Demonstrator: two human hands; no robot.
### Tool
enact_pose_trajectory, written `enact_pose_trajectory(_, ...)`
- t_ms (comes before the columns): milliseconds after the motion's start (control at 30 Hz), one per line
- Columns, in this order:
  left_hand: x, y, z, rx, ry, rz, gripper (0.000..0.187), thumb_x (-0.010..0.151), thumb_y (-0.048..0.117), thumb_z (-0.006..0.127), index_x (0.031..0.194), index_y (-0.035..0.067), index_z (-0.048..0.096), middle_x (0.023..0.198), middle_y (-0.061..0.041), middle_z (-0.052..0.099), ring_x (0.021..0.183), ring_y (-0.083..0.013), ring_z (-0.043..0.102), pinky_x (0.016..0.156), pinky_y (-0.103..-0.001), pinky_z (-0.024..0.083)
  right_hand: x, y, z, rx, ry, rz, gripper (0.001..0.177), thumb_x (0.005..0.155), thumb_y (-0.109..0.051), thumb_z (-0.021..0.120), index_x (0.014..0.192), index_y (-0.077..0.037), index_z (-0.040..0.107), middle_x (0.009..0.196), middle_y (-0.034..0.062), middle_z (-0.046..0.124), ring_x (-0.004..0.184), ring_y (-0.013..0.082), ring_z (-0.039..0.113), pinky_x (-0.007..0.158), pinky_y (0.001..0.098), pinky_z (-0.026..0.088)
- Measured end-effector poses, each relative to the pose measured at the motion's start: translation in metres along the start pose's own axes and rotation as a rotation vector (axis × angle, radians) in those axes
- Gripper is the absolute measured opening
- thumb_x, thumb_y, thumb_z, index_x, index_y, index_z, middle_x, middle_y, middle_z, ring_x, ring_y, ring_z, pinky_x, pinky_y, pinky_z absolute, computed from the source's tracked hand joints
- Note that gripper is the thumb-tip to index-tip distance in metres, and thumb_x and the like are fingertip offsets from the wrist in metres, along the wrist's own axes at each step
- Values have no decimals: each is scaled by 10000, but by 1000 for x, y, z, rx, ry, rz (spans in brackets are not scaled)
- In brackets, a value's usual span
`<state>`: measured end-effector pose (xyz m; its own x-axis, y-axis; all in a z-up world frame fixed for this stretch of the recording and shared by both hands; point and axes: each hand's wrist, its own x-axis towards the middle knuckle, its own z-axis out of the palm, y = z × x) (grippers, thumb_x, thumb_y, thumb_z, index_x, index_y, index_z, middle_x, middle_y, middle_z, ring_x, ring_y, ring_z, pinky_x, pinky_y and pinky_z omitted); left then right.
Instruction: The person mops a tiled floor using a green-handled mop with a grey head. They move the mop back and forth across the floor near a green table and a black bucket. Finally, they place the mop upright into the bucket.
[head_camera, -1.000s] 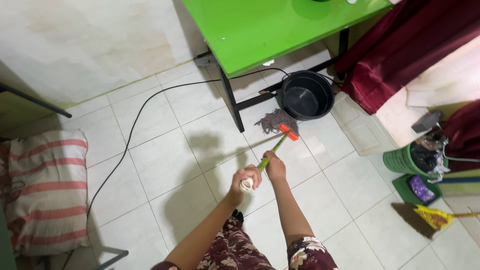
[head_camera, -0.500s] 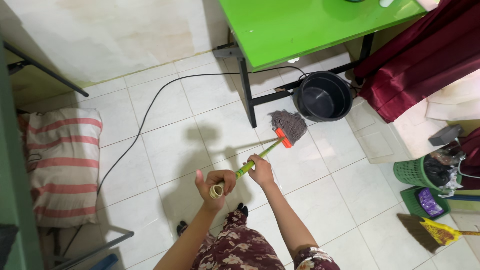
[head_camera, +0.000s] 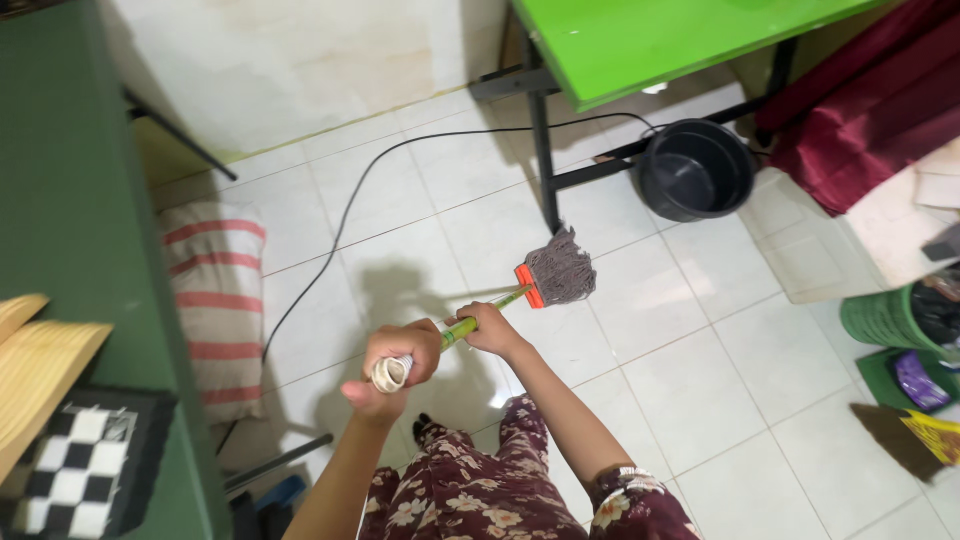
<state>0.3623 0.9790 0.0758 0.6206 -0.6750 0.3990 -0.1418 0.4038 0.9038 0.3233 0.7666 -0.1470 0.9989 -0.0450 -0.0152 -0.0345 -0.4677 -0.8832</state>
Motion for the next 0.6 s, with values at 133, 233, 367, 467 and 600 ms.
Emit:
enact_pose_trajectory(133,-27,26,-38,47,76,51,912,768,1013,247,576,123,294,505,18,378,470,-160,343,664,-331,382,28,-28,49,-56,-108,-43,158,700,3,635,841,-5,707,902,168,733,838,375,660,773,441,524)
enact_pose_trajectory(233,-45,36,-55,82,139,103,897,780,993,311,567,122,314,495,17,398,460,-164,376,654,-333,396,47,-46,79,-78,-170,-145,181,730,-44,692,905,-26,737,873,182,704,854,380,643,778,455,510)
enact_pose_trajectory(367,-60,37,-67,121,224,169,824,846,878,483,568,115,349,502,9,411,463,-164,406,650,-331,391,72,-63,95,-112,-321,-100,173,773,-91,700,934,-68,760,877,159,712,862,356,658,785,447,528)
enact_pose_trajectory(467,-67,29,-71,125,332,187,711,913,689,586,560,103,390,498,-1,422,464,-165,413,654,-335,384,84,-66,97,-262,-372,-77,151,882,-194,737,839,-50,749,853,153,704,877,351,664,823,456,527)
enact_pose_trajectory(600,-75,3,-73,78,480,197,584,933,508,612,587,96,387,530,-13,404,512,-162,371,730,-351,363,107,-49,94,-358,-429,-59,138,812,-159,712,928,-106,766,908,139,707,929,337,669,859,447,534)
